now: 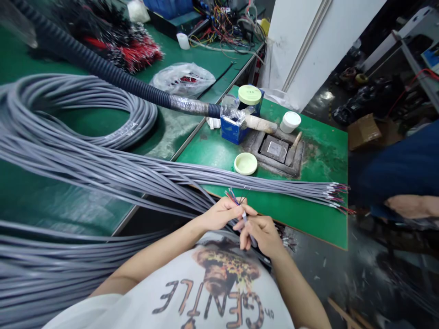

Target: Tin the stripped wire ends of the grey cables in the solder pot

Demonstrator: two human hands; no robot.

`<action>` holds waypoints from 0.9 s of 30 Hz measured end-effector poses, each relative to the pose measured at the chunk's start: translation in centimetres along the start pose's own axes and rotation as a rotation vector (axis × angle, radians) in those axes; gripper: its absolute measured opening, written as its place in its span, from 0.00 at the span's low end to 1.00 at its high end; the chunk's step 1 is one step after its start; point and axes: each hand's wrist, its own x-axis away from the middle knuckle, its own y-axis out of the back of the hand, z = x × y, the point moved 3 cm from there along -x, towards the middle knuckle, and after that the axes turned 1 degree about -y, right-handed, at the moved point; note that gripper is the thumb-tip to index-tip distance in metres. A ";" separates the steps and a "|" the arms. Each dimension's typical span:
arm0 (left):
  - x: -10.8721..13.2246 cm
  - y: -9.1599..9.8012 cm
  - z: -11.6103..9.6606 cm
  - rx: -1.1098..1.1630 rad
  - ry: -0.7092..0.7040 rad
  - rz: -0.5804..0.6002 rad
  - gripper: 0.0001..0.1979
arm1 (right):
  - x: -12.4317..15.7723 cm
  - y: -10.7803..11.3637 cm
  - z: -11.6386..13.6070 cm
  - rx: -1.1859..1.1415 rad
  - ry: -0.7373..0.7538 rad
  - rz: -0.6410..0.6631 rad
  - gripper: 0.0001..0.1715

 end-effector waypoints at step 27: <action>0.3 1.2 0.3 0.174 -0.114 -0.719 0.08 | -2.1 -1.0 -1.4 -0.323 -0.056 -0.271 0.18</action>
